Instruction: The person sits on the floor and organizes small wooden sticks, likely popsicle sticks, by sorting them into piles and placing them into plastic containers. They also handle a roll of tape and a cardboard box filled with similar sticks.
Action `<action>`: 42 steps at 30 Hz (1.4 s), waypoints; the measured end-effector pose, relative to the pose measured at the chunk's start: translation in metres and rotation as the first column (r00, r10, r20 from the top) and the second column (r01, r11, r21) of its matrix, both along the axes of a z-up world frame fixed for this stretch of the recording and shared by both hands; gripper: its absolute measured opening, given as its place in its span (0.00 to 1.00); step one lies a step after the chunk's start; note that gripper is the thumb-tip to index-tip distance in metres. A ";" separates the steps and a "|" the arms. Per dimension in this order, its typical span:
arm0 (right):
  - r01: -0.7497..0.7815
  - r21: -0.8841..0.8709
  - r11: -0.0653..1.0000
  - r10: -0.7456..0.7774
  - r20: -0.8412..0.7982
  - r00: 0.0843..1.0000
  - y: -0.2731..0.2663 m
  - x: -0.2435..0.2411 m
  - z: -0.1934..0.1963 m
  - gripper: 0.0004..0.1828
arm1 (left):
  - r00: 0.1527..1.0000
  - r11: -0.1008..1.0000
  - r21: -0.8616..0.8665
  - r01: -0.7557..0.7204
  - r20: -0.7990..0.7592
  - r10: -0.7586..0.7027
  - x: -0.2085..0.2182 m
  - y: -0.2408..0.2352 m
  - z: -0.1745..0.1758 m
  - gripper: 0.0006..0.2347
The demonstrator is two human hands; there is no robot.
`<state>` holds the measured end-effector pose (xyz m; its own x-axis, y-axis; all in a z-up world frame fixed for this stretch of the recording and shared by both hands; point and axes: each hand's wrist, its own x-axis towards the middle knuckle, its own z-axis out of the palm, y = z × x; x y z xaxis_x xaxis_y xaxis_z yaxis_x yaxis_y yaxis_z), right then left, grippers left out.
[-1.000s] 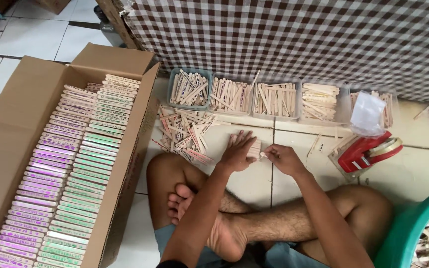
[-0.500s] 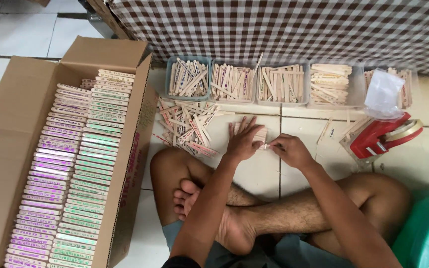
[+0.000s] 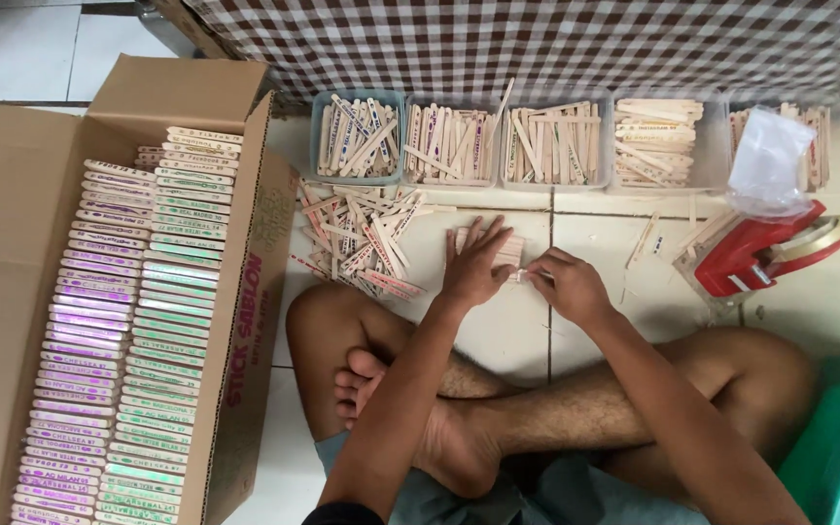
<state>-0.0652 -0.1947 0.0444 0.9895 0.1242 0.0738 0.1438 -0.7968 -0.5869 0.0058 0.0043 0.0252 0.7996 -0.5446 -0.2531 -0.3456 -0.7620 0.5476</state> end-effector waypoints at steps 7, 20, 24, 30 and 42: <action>0.059 -0.070 0.996 -0.057 0.031 0.998 0.003 -0.007 -0.013 0.03 | 1.000 1.000 0.022 -0.012 -0.022 0.013 0.000 -0.004 0.003 0.29; 0.002 0.018 1.000 -0.002 0.036 0.999 0.012 -0.004 -0.007 0.03 | 0.995 0.995 -0.070 -0.076 0.063 0.080 -0.001 -0.006 -0.014 0.29; -0.019 -0.033 0.999 0.022 0.081 0.996 0.010 -0.004 -0.021 0.04 | 0.997 0.997 -0.034 -0.065 0.045 0.067 -0.001 -0.005 -0.015 0.29; -0.139 -0.280 0.950 0.193 0.176 0.965 0.009 -0.011 0.019 0.10 | 0.998 0.998 -0.037 -0.050 0.035 0.051 0.002 -0.003 -0.016 0.30; 0.268 -0.058 0.962 -0.274 -0.220 0.936 -0.062 -0.031 -0.045 0.03 | 0.983 0.985 0.157 0.074 0.155 -0.099 -0.011 0.000 0.011 0.26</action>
<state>-0.0961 -0.2568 -0.0002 0.9764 -0.1522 -0.1534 -0.2126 -0.8029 -0.5569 -0.0054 0.0043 0.0359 0.7882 -0.5791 -0.2081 -0.4886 -0.7945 0.3606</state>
